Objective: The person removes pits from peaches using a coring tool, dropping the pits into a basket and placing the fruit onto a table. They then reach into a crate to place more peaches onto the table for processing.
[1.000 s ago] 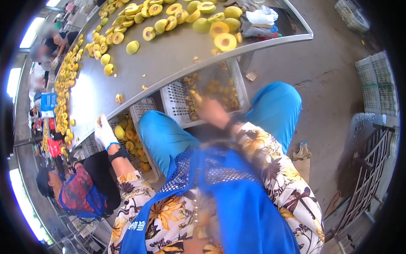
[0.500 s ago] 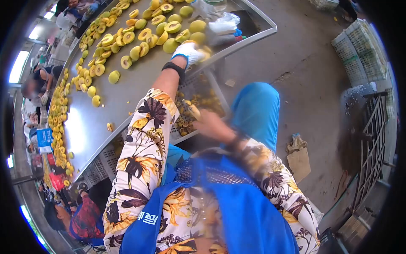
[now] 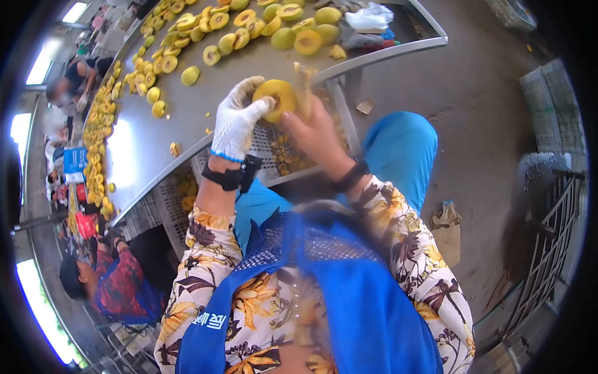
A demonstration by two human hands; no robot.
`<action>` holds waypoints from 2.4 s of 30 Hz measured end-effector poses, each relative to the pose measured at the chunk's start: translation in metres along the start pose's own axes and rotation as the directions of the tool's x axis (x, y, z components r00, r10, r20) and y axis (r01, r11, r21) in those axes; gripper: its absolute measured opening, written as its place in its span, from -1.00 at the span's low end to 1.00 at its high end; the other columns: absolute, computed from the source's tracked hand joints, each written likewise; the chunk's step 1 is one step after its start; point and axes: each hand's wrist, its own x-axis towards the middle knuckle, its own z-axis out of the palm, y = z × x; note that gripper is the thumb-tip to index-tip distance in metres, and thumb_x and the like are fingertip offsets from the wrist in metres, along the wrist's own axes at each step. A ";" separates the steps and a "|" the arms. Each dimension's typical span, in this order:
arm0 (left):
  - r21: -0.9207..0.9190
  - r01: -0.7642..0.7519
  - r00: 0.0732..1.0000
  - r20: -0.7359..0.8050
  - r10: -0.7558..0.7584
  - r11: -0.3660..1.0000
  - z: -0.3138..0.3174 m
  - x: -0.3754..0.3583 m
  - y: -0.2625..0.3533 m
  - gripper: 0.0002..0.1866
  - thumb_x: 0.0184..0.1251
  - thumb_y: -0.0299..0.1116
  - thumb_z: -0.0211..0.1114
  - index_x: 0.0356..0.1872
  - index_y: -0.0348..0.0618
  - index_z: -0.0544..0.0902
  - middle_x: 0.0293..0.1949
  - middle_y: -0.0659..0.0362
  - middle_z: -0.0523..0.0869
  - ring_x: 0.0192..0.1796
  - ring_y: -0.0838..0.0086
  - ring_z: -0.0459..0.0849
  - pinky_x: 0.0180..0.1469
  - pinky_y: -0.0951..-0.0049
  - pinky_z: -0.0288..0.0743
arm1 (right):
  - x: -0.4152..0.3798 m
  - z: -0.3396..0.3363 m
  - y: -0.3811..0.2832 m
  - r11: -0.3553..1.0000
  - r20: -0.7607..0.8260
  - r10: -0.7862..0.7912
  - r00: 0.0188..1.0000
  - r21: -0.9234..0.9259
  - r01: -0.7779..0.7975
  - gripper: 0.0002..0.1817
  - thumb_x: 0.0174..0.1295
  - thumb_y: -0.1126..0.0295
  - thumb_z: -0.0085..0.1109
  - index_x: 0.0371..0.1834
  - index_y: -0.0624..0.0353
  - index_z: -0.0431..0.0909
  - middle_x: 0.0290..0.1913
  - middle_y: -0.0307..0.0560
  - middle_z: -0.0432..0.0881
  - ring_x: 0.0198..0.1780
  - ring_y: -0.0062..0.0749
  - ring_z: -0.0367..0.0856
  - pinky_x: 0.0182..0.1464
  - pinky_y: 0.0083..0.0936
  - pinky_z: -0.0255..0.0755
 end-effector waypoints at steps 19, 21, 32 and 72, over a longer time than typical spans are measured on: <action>-0.582 0.338 0.937 0.132 -0.324 0.740 -0.052 -0.062 -0.088 -0.65 0.27 -0.29 0.13 0.05 -0.18 0.46 -0.05 0.13 0.58 0.01 0.33 0.55 0.01 0.27 0.50 | -0.037 0.011 0.003 0.599 0.613 0.601 0.513 0.079 -0.797 -0.42 0.36 -0.16 -0.40 -0.23 0.20 0.36 -0.69 -0.18 0.34 -0.87 -0.75 0.00 -0.86 -0.77 0.01; -0.577 0.344 0.938 0.172 -0.301 0.740 -0.050 -0.062 -0.087 -0.65 0.27 -0.30 0.15 0.04 -0.20 0.47 -0.05 0.12 0.58 0.00 0.36 0.55 0.04 0.35 0.48 | -0.036 0.008 0.002 0.578 0.637 0.586 0.501 0.104 -0.809 -0.42 0.33 -0.18 -0.32 -0.29 0.19 0.38 -0.71 -0.21 0.36 -0.87 -0.71 0.02 -0.88 -0.75 -0.04; -0.523 0.318 0.941 0.071 -0.331 0.791 -0.049 -0.068 -0.090 -0.74 0.25 -0.19 0.23 -0.10 -0.03 0.54 -0.19 0.18 0.63 -0.23 0.38 0.64 -0.36 0.28 0.60 | -0.033 0.010 -0.003 0.699 0.493 0.682 0.540 -0.225 -0.678 -0.40 0.38 -0.12 -0.40 -0.24 0.29 0.34 -0.71 -0.16 0.34 -0.85 -0.74 0.05 -0.85 -0.72 0.07; -0.597 0.391 0.854 -0.049 -0.518 0.701 -0.044 -0.049 -0.081 -0.58 0.26 -0.01 0.19 -0.28 -0.25 0.60 -0.45 0.15 0.61 -0.47 0.42 0.59 -0.44 0.44 0.53 | -0.058 0.038 0.032 0.711 0.361 0.211 0.908 -0.695 0.111 -0.79 0.11 0.44 -0.01 -0.36 0.41 0.29 -0.48 0.43 0.51 -0.34 0.34 0.51 -0.30 -0.01 0.37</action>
